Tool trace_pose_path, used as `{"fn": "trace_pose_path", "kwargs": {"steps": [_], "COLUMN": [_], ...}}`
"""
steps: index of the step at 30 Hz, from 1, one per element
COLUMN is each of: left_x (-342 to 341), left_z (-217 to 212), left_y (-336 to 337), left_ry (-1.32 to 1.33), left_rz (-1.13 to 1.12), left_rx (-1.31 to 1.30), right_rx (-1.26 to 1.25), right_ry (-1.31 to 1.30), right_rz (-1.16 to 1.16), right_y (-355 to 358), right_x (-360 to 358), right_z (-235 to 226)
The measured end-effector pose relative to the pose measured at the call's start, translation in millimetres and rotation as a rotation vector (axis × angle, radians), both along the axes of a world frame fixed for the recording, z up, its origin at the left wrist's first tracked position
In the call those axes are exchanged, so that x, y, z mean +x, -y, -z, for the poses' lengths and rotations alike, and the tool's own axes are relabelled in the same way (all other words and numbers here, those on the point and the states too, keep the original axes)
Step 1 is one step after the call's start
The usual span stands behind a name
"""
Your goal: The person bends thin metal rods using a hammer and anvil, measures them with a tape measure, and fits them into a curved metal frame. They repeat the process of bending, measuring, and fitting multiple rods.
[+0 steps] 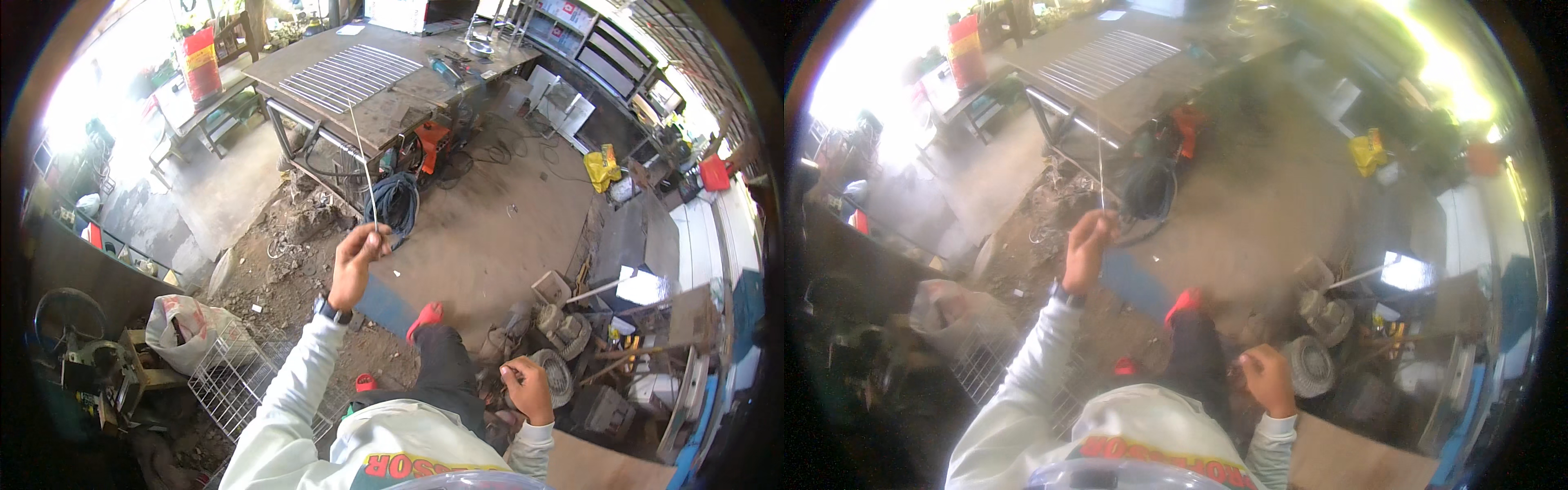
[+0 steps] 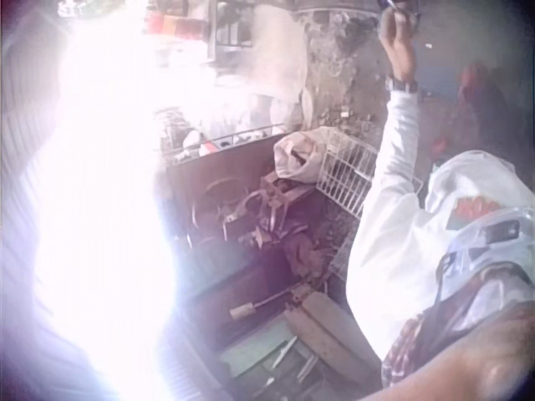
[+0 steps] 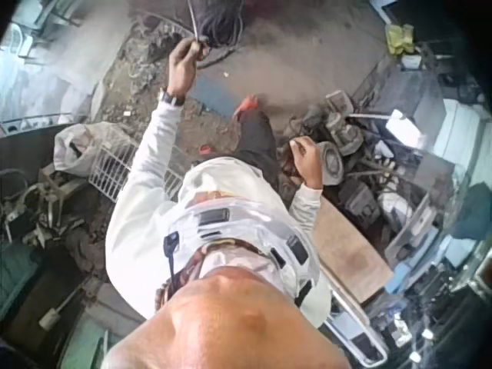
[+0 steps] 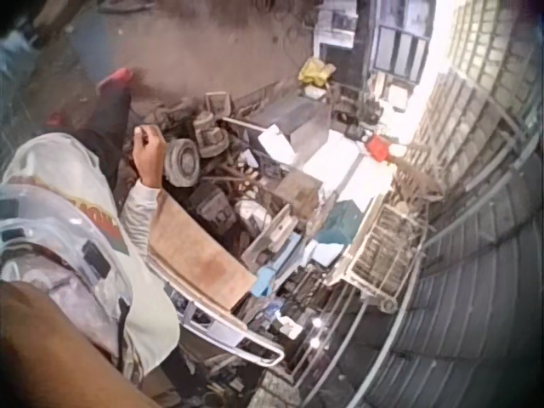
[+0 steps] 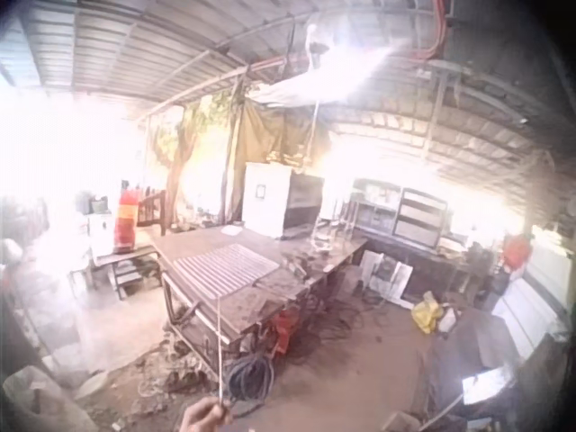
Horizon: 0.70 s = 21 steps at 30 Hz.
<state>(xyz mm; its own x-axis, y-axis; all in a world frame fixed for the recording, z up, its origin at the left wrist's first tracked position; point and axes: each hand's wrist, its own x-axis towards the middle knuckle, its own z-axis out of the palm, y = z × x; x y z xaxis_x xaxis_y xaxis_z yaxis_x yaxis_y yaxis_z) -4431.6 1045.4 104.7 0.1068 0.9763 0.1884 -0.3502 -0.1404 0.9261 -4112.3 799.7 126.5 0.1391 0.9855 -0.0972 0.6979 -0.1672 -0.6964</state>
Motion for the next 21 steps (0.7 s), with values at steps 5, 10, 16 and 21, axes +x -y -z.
{"fn": "trace_pose_path", "kwargs": {"steps": [5, 10, 16, 21], "left_x": [40, 80, 110, 126], "left_z": [47, 51, 77, 146], "left_y": [-205, -353, -496, -541], "left_ry": [0.045, -0.011, -0.004, -0.056], "left_rz": [-0.064, -0.205, -0.309, -0.424], "left_rx": [-0.033, -0.071, -0.153, -0.25], "right_rx": [-0.118, 0.019, -0.093, -0.107], "right_ry": [0.05, 0.191, 0.121, 0.114], "right_rz": [-0.086, -0.282, -0.484, -0.555], "right_y": [-177, -360, -577, -728], "right_x": [73, 152, 156, 140], "right_z": [14, -16, -49, -1]}}
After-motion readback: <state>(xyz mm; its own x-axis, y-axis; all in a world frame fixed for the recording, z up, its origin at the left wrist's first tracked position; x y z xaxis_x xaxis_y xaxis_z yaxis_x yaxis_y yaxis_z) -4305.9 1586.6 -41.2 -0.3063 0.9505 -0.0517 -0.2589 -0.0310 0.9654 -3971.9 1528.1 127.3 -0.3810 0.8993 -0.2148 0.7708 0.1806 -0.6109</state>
